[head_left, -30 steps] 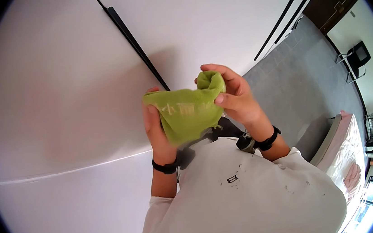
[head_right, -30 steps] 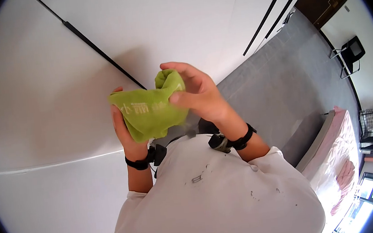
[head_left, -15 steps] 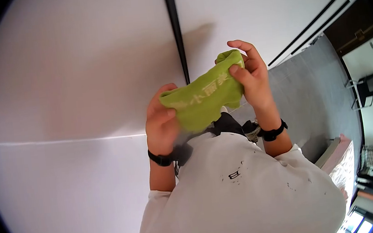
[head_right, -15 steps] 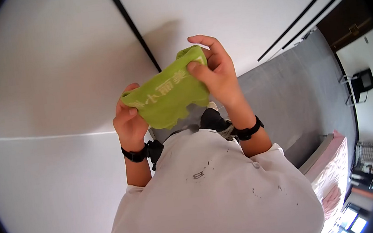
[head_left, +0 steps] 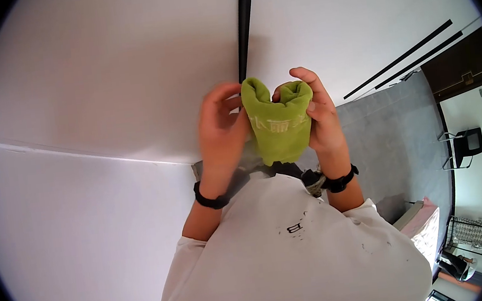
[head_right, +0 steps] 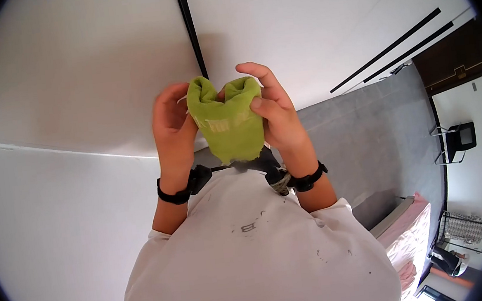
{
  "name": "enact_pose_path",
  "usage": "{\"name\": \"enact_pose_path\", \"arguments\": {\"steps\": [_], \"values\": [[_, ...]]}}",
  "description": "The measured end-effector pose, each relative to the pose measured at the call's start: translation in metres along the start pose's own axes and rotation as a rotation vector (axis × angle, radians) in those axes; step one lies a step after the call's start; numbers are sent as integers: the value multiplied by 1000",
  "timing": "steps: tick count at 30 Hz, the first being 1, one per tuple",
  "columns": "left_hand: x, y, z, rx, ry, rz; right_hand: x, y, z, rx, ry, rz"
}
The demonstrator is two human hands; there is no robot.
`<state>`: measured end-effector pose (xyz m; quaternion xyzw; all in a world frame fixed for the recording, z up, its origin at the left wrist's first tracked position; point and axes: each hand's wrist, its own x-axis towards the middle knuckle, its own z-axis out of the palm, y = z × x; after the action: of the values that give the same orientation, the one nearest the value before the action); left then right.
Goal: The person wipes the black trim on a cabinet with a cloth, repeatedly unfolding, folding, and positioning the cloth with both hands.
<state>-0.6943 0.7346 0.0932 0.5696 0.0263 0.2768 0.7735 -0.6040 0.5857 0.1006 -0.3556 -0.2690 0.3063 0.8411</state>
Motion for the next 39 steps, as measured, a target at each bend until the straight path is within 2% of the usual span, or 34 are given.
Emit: {"name": "enact_pose_path", "arguments": {"steps": [4, 6, 10, 12, 14, 16, 18, 20, 22, 24, 25, 27, 28, 30, 31, 33, 37, 39], "values": [[-9, 0, -1, 156, -93, -127, -3, 5, -7, -54, 44, 13], [-12, 5, 3, -336, -94, -239, -5, 5, -11, -34, 21, -1], [-22, 8, 3, -238, -134, -264, -6, 3, -14, -20, -16, -7], [-21, 7, 2, -150, -74, -223, -2, 1, -24, -40, 41, -62], [-20, 14, -4, -126, -101, -257, 0, -5, -26, -84, 78, -84], [-16, 16, -10, -104, -131, -291, 3, -11, -30, -374, 167, -185], [-9, 14, -19, -254, -232, -331, 3, -18, -26, -390, 169, -209], [1, 11, -28, -254, -256, -331, 3, -27, -24, -657, 171, -201], [7, 11, -31, -253, -290, -337, 2, -29, -31, -668, 159, -207], [9, 12, -31, 86, -223, -256, -1, -29, -37, -679, 154, -208], [10, 10, -31, 84, -236, -257, -3, -29, -39, -672, 180, -171], [10, 6, -31, 568, -157, -116, -8, -29, -39, -663, 217, -129], [8, 4, -30, 567, -163, -128, -9, -27, -34, -660, 232, -120], [7, 2, -26, 626, -121, 26, -12, -28, -30, -651, 255, -100], [5, 6, -25, 628, -126, 19, -13, -28, -30, -668, 255, -79], [5, 19, -20, 522, -120, -286, -13, -30, -26, -681, 268, -59], [0, 14, -27, 345, -176, -324, -12, -22, -12, -665, 335, -72], [-4, -4, -36, 251, -148, -181, -13, -19, -11, -673, 349, -100]]}}
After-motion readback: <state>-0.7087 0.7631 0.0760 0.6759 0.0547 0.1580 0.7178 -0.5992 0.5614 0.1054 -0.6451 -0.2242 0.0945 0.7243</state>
